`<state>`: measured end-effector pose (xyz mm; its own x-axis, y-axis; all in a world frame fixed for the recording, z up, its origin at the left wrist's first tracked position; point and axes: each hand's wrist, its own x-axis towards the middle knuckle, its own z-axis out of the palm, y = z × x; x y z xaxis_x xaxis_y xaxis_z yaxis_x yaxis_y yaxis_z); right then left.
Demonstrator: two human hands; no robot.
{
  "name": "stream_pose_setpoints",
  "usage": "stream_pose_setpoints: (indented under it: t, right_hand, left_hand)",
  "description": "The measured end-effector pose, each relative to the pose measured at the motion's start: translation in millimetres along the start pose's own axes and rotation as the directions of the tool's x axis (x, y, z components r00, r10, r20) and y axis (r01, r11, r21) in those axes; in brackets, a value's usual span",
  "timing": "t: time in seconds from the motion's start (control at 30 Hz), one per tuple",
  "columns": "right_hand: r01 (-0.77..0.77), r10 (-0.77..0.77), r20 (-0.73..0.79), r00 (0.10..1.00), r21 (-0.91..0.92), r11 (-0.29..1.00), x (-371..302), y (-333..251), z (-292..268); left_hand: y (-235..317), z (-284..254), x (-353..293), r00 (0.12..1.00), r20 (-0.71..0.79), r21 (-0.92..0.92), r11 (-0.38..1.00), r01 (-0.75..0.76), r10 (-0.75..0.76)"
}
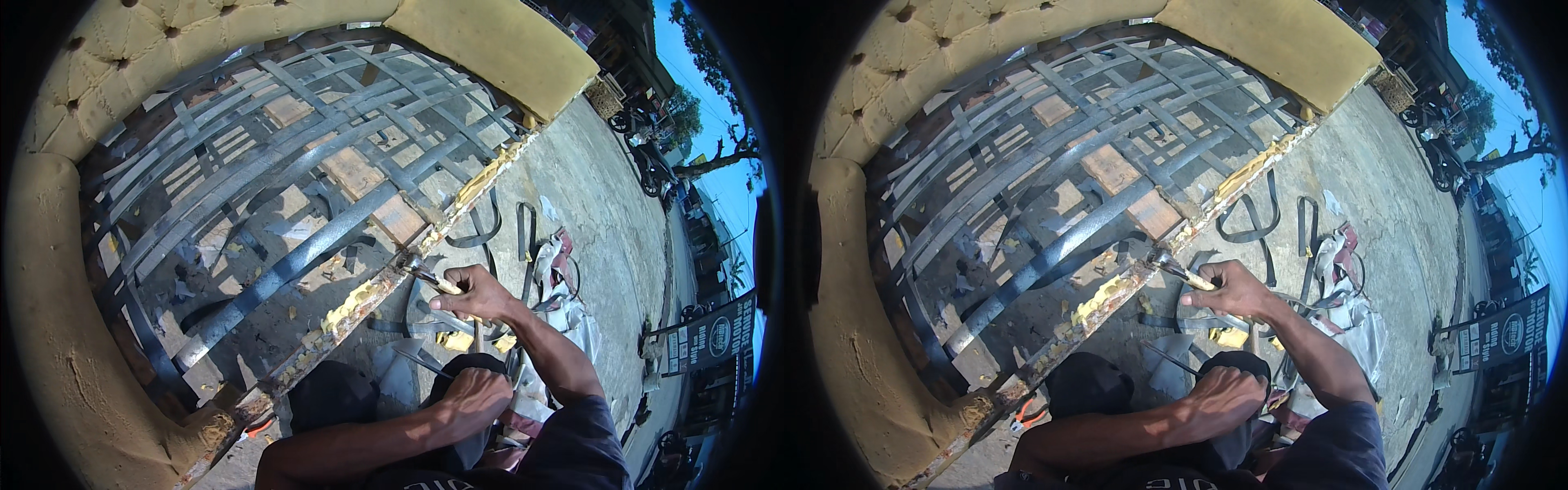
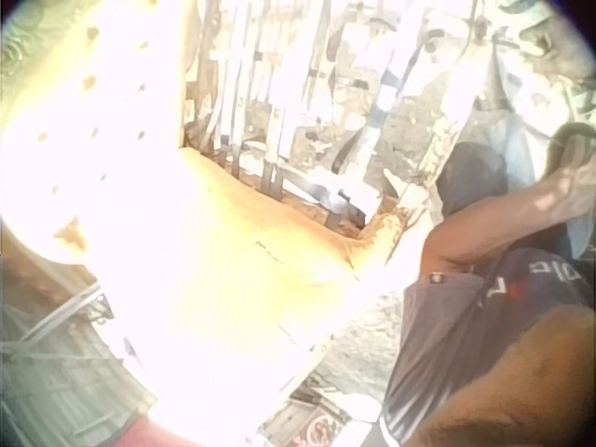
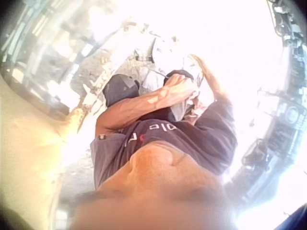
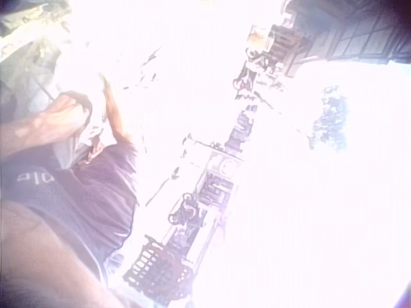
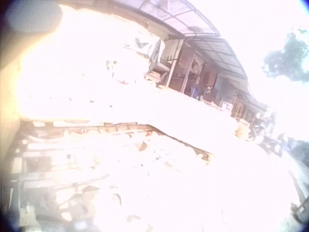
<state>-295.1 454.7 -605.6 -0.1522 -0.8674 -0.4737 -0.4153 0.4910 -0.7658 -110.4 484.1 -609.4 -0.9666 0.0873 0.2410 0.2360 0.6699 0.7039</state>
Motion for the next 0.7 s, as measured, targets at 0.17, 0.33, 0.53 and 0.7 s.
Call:
stream_pose_setpoints:
  t: [0.17,0.33,0.53,0.7]
  right_hand:
    - [0.194,-0.211,-0.114,0.971,-0.139,0.971,-10,32,35]
    - [0.202,-0.318,0.011,0.948,-0.795,0.572,-45,-37,-12]
    - [0.25,-0.078,0.261,0.962,-0.959,-0.131,-45,-127,-12]
    - [0.183,0.132,0.146,0.98,-0.922,-0.34,-30,-178,21]
  left_hand:
    - [2,6,-1,0.999,0.034,-0.014,1.0,-0.019,0.02]
    - [4,10,3,1.0,-0.005,-0.012,0.999,-0.03,0.03]
    - [8,0,5,0.987,0.157,0.032,0.999,0.032,-0.036]
    - [7,9,4,0.997,0.07,0.087,0.996,0.009,-0.015]
